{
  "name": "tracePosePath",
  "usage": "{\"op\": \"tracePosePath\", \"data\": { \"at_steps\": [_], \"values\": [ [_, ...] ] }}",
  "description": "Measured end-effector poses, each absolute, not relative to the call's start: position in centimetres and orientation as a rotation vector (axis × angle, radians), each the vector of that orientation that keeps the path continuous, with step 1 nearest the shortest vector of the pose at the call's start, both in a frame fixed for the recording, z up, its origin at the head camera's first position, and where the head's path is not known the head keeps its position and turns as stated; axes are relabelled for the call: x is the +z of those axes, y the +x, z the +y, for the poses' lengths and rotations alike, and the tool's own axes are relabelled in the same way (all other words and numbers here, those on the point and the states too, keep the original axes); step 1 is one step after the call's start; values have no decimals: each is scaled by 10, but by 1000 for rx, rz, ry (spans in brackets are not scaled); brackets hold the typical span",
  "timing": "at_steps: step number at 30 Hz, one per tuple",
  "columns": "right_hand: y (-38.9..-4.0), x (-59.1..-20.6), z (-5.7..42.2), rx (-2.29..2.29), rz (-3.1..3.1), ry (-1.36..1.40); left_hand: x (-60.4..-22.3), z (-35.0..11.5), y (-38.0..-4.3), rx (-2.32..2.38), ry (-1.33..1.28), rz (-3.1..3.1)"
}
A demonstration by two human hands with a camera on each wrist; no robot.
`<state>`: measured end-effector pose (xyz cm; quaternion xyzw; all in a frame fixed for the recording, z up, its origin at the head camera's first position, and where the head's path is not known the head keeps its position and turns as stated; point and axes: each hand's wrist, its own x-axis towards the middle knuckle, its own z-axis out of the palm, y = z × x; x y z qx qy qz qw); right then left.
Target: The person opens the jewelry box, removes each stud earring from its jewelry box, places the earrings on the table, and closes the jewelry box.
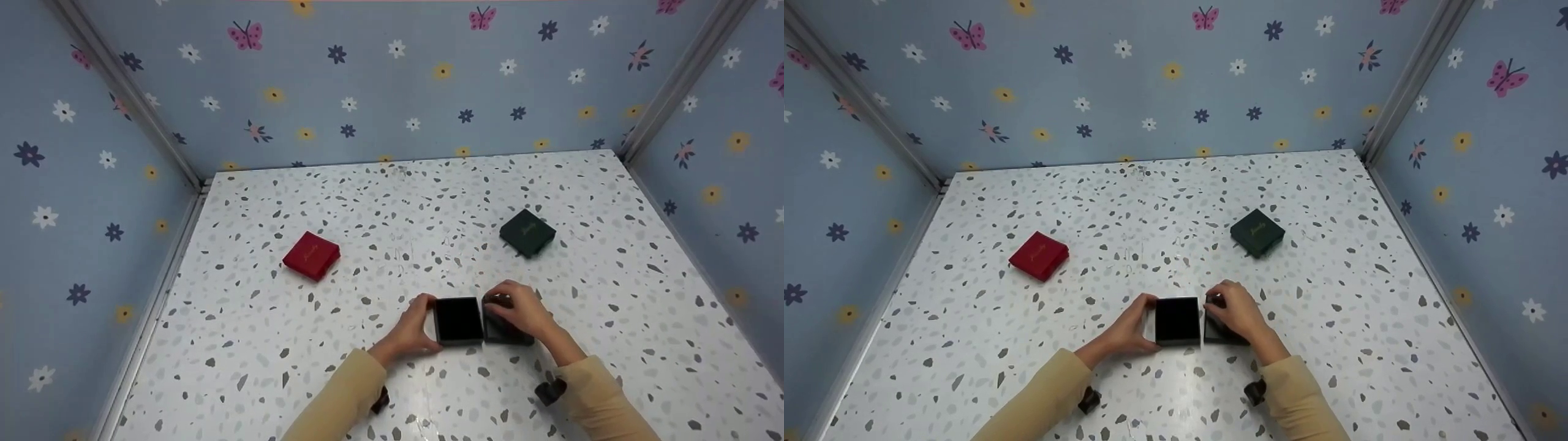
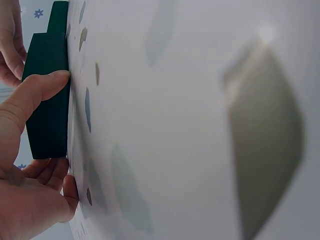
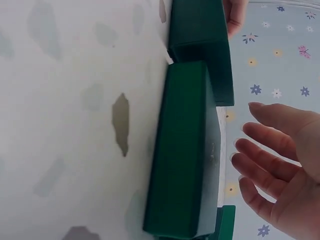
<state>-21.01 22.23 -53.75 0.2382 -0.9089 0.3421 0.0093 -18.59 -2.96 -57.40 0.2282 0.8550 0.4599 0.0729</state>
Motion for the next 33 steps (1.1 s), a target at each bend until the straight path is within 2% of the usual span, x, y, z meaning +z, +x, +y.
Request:
{"op": "tracePosePath", "data": {
  "at_steps": [13,33],
  "values": [
    [-200,-549,236,1089,-2895,759,-574,-29,-186,1341,689,2597],
    [-195,-557,249,985,-2988,997,-573,-29,-185,1326,677,2600]
  ]
}}
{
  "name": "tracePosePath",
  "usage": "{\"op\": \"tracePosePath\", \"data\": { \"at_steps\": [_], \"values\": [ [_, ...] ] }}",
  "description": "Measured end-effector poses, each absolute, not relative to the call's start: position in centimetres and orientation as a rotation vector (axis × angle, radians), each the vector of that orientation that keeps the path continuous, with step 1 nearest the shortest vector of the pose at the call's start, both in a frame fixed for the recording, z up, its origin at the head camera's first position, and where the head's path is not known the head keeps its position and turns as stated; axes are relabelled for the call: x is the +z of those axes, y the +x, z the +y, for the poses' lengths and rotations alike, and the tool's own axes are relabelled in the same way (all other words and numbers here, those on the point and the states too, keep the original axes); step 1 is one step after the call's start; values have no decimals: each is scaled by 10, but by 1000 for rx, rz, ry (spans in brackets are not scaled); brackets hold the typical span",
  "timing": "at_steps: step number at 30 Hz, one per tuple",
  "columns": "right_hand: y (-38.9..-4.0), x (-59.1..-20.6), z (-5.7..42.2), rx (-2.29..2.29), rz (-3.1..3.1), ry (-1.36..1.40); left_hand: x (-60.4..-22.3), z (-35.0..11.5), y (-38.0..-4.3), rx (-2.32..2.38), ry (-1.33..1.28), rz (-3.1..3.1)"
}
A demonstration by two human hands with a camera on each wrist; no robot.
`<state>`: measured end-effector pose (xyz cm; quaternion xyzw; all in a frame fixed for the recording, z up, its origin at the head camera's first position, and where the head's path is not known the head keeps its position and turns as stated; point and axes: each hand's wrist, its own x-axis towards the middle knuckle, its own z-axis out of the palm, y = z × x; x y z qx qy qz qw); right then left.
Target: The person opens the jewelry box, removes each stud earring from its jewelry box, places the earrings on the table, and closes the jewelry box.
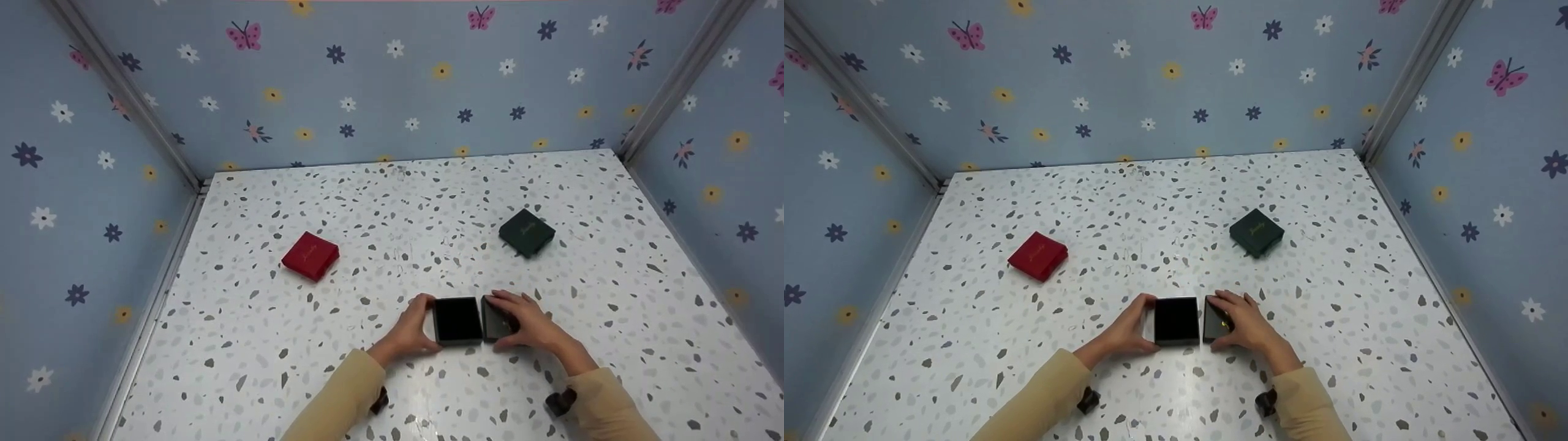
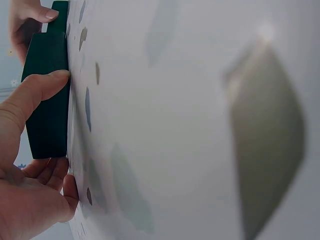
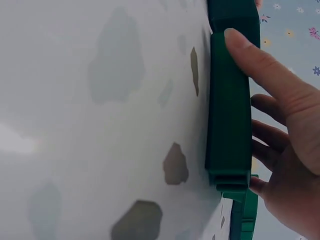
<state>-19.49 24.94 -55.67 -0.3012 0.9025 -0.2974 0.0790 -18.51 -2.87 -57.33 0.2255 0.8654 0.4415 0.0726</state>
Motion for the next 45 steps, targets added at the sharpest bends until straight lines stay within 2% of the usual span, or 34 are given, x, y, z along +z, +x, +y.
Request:
{"op": "tracePosePath", "data": {
  "at_steps": [22,45],
  "values": [
    [-188,-558,248,-870,2754,-843,-575,-29,-185,1342,665,2574],
    [-179,-529,241,-892,2764,-964,-573,-29,-186,1352,663,2565]
  ]
}}
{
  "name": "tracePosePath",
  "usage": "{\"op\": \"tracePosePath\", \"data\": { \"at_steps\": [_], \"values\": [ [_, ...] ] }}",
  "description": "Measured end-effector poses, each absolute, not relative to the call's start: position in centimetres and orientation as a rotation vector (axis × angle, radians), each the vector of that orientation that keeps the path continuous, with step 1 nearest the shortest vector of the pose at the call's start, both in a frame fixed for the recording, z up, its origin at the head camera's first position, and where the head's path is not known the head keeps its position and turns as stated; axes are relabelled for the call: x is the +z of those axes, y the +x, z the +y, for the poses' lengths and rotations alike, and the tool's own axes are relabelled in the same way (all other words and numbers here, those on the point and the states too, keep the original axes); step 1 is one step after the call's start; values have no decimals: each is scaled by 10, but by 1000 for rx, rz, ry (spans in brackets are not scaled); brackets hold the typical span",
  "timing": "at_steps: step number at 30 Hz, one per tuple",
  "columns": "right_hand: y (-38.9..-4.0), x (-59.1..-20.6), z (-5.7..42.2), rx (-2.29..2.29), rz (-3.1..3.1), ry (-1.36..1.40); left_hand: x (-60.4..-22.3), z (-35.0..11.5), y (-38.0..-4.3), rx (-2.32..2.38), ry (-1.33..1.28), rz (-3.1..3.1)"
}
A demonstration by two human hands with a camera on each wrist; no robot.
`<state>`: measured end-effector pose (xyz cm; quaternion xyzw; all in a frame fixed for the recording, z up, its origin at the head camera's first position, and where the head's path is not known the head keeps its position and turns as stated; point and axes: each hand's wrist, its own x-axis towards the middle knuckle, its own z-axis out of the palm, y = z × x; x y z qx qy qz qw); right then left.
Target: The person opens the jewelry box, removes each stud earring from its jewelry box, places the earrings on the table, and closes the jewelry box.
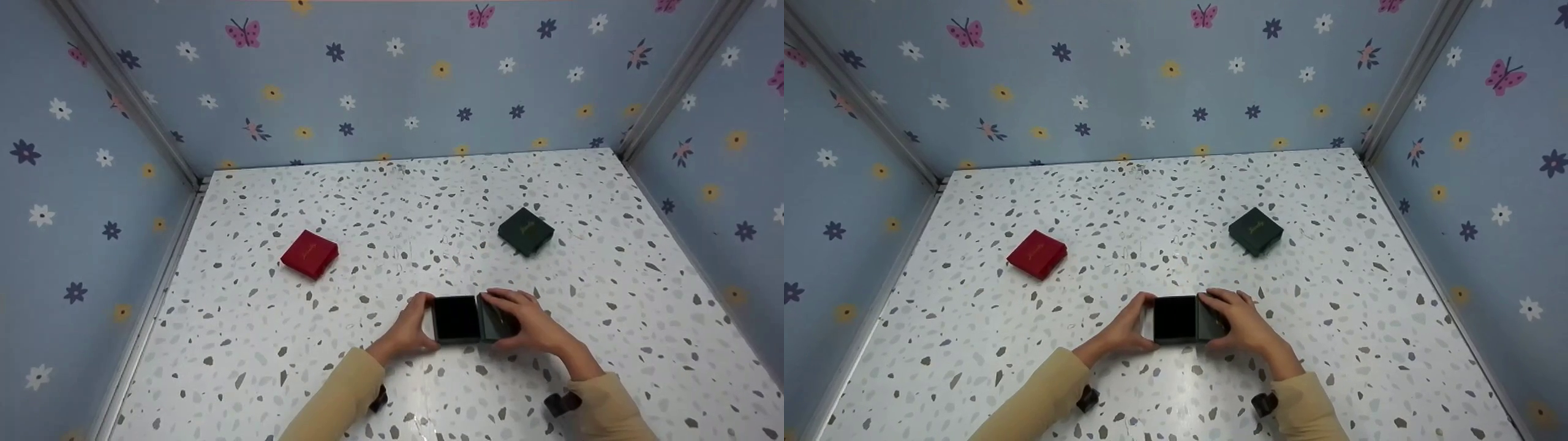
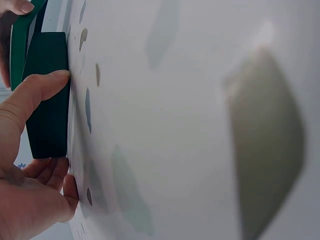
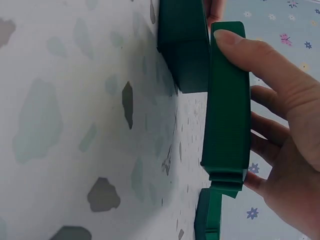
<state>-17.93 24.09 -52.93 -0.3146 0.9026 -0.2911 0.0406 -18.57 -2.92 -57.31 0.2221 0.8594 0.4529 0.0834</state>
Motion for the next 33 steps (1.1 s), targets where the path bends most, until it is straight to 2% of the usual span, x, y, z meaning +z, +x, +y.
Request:
{"op": "tracePosePath", "data": {
  "at_steps": [24,33],
  "values": [
    [-187,-529,205,-910,2683,-1067,-574,-30,-186,1350,678,2571],
    [-191,-528,185,-878,2653,-1234,-572,-30,-185,1332,692,2569]
  ]
}}
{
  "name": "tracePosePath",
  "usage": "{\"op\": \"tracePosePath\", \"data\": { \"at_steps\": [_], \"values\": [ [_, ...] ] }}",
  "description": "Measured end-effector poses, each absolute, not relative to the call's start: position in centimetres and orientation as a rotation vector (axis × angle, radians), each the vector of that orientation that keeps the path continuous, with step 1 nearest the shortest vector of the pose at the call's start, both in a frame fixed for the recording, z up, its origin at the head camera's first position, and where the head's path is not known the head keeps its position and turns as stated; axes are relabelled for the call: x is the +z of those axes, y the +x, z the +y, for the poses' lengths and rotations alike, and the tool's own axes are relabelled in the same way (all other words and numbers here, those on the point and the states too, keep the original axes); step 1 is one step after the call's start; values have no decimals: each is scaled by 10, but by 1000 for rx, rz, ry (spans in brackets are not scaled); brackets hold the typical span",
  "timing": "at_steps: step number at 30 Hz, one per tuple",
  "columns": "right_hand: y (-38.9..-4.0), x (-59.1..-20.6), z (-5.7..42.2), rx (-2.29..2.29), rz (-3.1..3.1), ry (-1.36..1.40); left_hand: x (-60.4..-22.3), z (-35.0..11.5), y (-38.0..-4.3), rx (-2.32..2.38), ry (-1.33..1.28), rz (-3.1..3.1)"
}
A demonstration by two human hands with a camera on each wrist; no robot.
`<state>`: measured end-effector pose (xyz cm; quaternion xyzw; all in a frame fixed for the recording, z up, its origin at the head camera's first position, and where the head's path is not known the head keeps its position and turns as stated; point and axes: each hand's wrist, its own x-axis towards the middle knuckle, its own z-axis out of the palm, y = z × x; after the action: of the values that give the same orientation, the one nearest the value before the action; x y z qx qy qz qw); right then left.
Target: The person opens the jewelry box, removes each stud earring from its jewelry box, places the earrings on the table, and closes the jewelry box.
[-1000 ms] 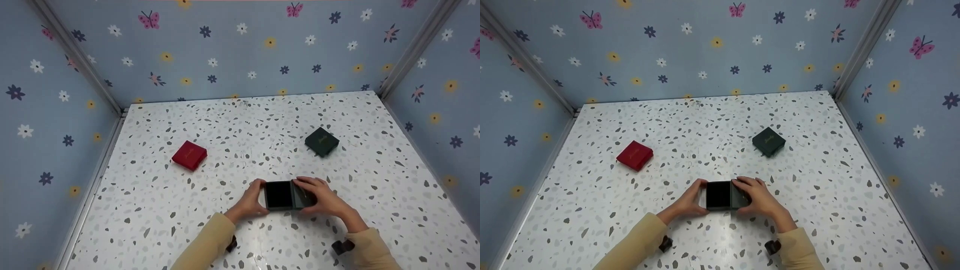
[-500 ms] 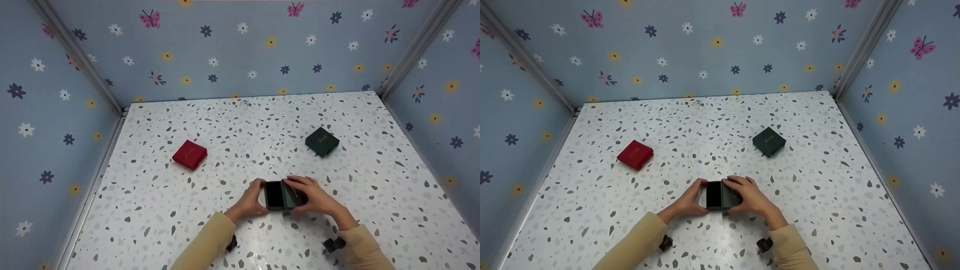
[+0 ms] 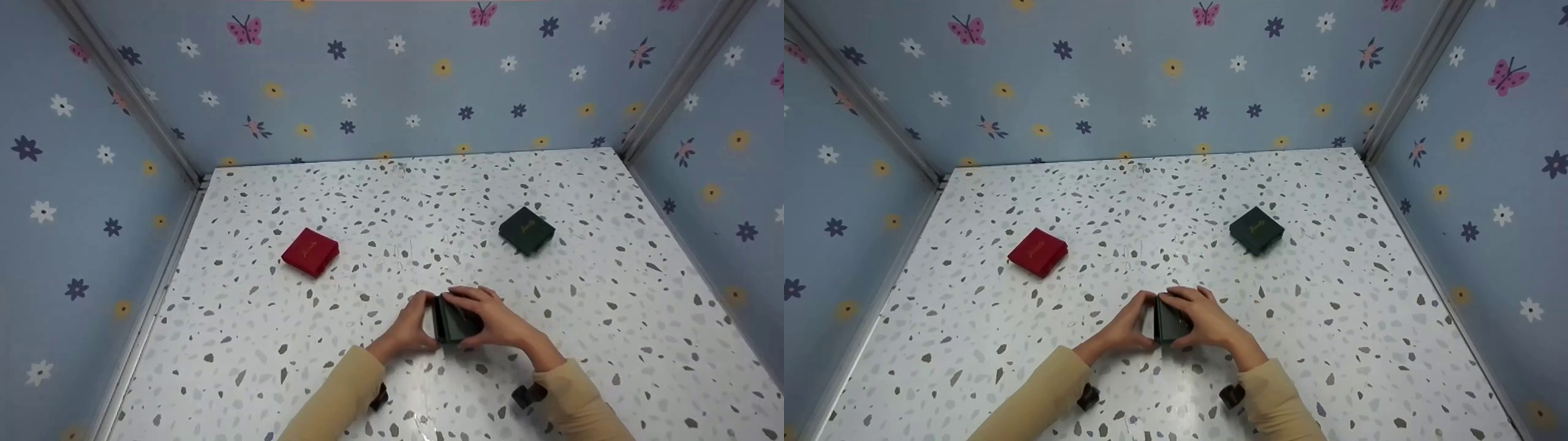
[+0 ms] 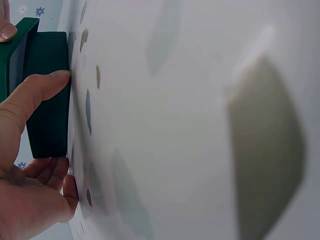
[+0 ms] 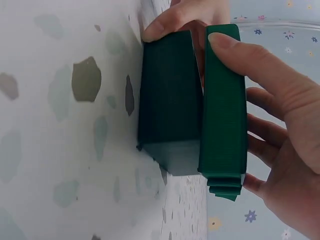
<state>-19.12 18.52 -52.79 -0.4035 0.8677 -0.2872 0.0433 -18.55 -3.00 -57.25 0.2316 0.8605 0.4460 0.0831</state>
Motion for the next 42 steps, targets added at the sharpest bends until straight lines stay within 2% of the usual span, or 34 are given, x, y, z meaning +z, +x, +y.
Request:
{"op": "tracePosePath", "data": {
  "at_steps": [42],
  "values": [
    [-195,-538,164,-742,2711,-1185,-572,-31,-184,1256,664,2571]
  ]
}}
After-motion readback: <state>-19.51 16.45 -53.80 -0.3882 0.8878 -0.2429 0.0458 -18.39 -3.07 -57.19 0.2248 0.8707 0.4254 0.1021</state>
